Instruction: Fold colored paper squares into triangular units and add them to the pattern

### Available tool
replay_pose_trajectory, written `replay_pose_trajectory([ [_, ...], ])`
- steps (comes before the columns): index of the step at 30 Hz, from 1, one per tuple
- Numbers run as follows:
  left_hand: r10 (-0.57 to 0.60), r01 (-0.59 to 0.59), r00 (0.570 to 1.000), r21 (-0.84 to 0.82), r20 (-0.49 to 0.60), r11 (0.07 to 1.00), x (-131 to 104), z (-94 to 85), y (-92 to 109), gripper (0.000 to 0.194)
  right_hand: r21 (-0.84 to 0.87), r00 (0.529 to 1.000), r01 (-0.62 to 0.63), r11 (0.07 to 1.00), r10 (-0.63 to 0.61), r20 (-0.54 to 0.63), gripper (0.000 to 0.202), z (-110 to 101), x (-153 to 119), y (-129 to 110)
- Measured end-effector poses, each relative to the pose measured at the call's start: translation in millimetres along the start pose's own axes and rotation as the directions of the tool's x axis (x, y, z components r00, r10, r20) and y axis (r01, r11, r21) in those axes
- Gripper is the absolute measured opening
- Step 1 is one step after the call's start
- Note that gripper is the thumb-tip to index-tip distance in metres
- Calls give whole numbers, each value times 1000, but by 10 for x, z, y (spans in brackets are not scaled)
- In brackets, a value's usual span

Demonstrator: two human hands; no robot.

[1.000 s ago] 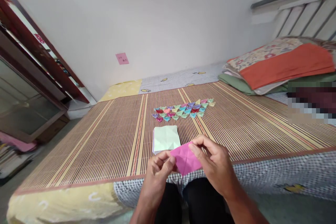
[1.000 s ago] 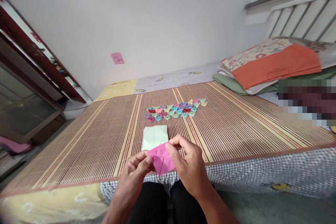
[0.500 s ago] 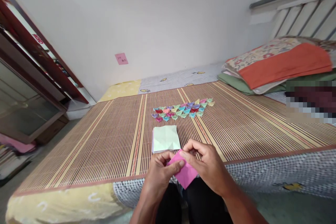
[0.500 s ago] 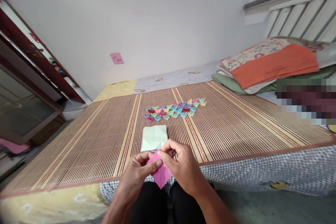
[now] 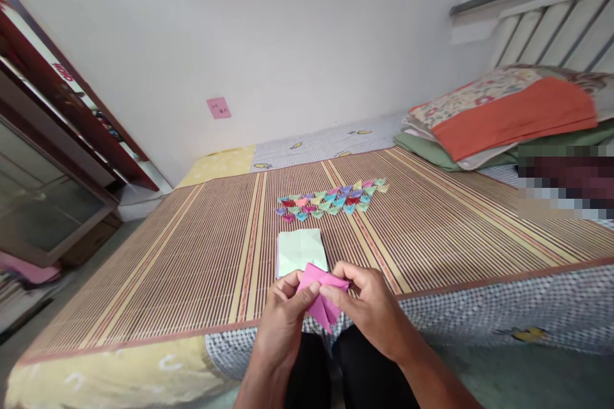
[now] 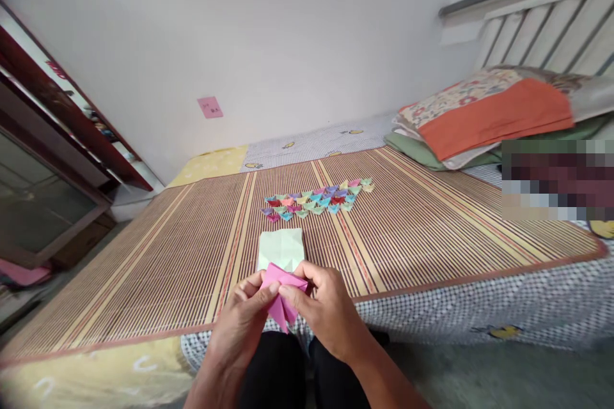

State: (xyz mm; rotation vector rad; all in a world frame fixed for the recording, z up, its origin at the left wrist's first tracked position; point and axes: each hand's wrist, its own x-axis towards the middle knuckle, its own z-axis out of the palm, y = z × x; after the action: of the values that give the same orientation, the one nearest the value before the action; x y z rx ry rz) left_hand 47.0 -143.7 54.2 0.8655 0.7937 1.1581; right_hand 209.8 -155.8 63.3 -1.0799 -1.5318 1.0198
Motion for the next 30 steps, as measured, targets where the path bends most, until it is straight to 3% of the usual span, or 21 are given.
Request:
replay_pose_trajectory([
  [6, 34, -29, 996, 67, -78, 997, -10, -5, 9, 32, 115, 1000, 6, 993, -8, 18, 28, -25, -4, -8],
  [10, 41, -32, 996, 110, -84, 993, -21, -13, 10, 34, 84, 1000, 24, 996, -23, -7, 35, -52, -27, 61],
  [15, 41, -28, 996, 152, -81, 988, -23, -21, 18, 38, 52, 998, -6, 999, 3, 57, 38, -135, -16, 106],
  [21, 39, -33, 999, 292, -14, 956, -44, 9, -18, 46, 31, 997, 66, 997, -67, 38, 10, -83, 34, -13],
  [25, 28, -39, 999, 330, 38, 943, -65, 38, -4, 45, -9, 995, 93, 996, -93, -43, 18, -10, 36, -29],
  [30, -34, -1, 995, 349, 95, 937, -58, 13, 41, 40, 21, 998, 60, 998, -60, 0, 24, -28, 22, -17],
])
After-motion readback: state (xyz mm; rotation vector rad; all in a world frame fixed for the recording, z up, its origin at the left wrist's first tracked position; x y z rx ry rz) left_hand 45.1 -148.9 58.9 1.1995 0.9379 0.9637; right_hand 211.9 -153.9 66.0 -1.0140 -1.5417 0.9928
